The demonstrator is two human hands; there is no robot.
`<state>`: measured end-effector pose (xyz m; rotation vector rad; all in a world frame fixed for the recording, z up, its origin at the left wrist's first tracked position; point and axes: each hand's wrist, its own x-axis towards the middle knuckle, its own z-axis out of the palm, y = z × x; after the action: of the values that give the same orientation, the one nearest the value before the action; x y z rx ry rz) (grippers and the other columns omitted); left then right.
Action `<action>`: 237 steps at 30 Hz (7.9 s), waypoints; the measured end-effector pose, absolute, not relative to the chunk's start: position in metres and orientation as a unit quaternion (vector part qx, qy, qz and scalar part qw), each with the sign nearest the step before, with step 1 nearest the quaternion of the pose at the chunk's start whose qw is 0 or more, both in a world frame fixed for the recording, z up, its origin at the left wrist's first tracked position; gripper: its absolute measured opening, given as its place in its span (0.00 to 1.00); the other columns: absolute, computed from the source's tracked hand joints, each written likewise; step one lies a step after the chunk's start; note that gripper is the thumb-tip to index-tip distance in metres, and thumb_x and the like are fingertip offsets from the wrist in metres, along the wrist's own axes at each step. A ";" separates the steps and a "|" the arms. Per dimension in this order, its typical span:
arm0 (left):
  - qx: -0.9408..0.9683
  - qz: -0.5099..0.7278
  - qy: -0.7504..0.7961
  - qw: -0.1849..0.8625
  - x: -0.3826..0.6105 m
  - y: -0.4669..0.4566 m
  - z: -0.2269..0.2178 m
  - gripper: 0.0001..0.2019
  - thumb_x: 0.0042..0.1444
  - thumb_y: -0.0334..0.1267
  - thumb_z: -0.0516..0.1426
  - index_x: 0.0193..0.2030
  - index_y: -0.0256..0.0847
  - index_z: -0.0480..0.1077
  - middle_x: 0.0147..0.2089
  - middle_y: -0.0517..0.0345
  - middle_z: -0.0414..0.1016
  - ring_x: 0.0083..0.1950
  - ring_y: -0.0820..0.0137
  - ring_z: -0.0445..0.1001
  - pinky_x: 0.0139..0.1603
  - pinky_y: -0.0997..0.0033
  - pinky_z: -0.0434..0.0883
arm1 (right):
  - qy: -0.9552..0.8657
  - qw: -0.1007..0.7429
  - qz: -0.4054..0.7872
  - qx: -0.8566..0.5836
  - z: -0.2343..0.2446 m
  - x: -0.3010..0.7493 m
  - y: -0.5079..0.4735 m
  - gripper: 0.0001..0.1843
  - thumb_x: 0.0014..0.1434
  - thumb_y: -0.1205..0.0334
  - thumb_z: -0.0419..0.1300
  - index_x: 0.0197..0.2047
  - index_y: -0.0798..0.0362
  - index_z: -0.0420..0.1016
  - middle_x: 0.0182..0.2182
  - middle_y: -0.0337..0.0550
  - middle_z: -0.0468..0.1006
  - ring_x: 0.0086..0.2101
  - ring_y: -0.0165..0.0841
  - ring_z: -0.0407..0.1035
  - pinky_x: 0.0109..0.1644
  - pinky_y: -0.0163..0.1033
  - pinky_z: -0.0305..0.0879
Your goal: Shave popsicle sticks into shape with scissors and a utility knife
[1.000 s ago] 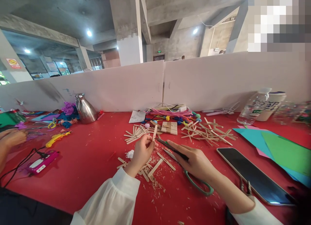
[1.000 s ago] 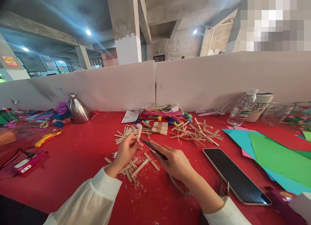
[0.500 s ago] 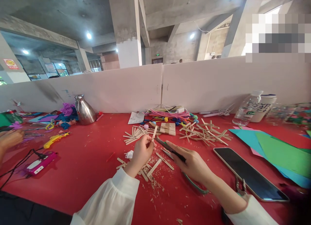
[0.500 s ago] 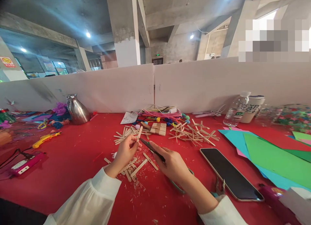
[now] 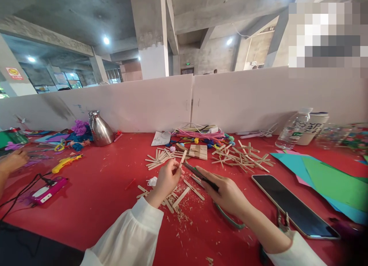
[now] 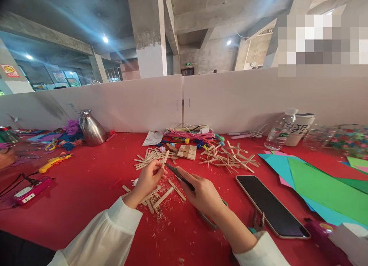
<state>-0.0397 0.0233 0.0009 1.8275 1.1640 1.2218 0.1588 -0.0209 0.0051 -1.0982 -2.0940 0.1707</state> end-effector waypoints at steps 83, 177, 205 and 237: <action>0.701 0.448 0.481 0.275 -0.029 0.023 -0.003 0.12 0.55 0.42 0.50 0.28 0.38 0.67 0.24 0.60 0.68 0.27 0.71 0.66 0.28 0.75 0.61 | -0.754 0.306 0.086 -0.576 0.014 0.133 -0.040 0.25 0.55 0.64 0.46 0.56 0.54 0.68 0.24 0.43 0.78 0.23 0.34 0.71 0.26 0.36 0.64; 0.731 0.397 0.489 0.262 -0.024 0.021 -0.004 0.13 0.56 0.40 0.49 0.21 0.40 0.57 0.18 0.66 0.52 0.21 0.75 0.53 0.23 0.76 0.51 | -0.752 0.175 -0.040 -0.635 0.016 0.137 -0.045 0.25 0.57 0.64 0.48 0.58 0.46 0.66 0.34 0.43 0.80 0.25 0.35 0.73 0.20 0.34 0.59; 0.637 0.400 0.495 0.435 -0.039 0.024 -0.002 0.15 0.56 0.46 0.47 0.24 0.39 0.61 0.22 0.62 0.64 0.19 0.76 0.58 0.22 0.76 0.57 | -0.704 0.360 0.263 -0.552 0.007 0.156 -0.019 0.24 0.56 0.56 0.51 0.54 0.53 0.71 0.46 0.47 0.78 0.45 0.42 0.72 0.48 0.46 0.67; 0.765 0.284 0.414 0.404 -0.011 -0.001 0.005 0.08 0.57 0.41 0.53 0.34 0.39 0.67 0.30 0.58 0.72 0.30 0.72 0.69 0.30 0.76 0.62 | -0.388 0.515 0.577 -0.501 0.016 0.155 -0.011 0.16 0.43 0.51 0.63 0.27 0.52 0.62 0.10 0.26 0.57 0.13 0.21 0.50 0.15 0.30 0.45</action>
<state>-0.0114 -0.0013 0.0048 1.9308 1.0449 0.7182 0.1550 -0.0111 0.0165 -1.2030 -0.9318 1.3870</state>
